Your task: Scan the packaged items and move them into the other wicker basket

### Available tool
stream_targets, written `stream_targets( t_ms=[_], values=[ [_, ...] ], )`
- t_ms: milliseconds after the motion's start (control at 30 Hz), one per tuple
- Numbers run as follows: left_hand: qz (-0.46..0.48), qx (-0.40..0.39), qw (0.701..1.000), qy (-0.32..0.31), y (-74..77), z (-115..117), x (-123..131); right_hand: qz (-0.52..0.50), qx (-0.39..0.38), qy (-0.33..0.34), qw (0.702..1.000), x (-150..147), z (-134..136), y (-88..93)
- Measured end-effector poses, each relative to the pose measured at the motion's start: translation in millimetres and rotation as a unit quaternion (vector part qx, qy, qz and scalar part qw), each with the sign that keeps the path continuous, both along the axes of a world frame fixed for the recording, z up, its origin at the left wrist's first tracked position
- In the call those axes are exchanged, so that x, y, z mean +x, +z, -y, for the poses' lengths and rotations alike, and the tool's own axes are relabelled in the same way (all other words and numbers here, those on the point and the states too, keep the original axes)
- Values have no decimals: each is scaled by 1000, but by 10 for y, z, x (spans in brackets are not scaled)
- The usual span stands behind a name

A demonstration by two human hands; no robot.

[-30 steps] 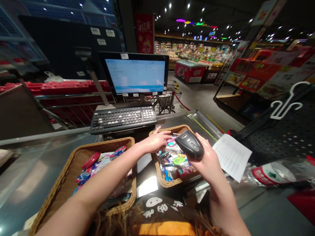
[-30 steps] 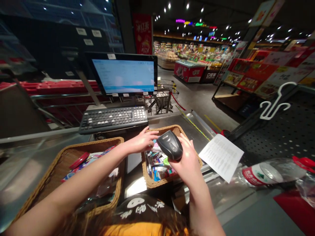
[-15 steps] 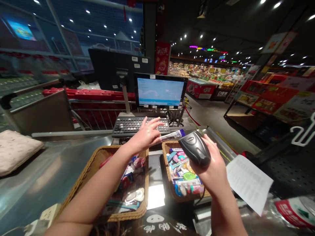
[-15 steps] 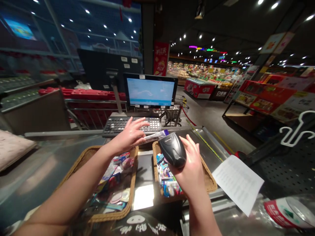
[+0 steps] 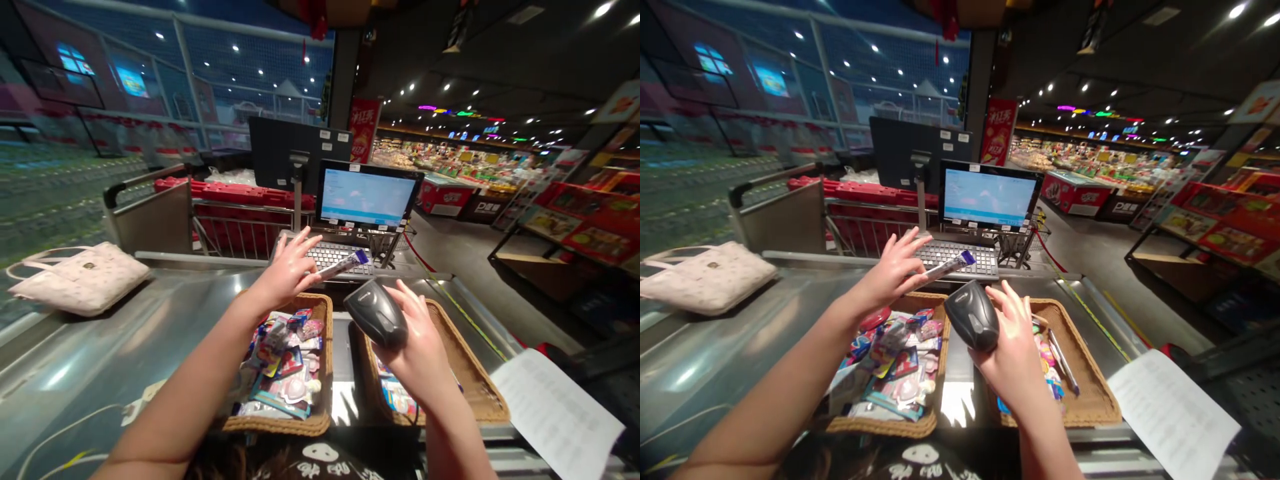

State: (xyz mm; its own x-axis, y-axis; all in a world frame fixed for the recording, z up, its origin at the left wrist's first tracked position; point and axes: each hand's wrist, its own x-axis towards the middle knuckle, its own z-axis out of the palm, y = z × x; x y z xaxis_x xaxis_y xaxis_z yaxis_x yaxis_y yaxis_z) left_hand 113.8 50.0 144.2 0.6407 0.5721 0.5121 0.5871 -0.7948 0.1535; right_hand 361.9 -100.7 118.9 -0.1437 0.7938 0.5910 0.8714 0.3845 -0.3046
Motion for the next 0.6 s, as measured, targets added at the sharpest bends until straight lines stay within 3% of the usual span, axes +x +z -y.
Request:
stream_targets(
  t_ms=[600],
  values=[
    [-7, -62, 998, 32, -70, 41, -469, 7, -33, 31, 999, -392, -7, -44]
  ],
)
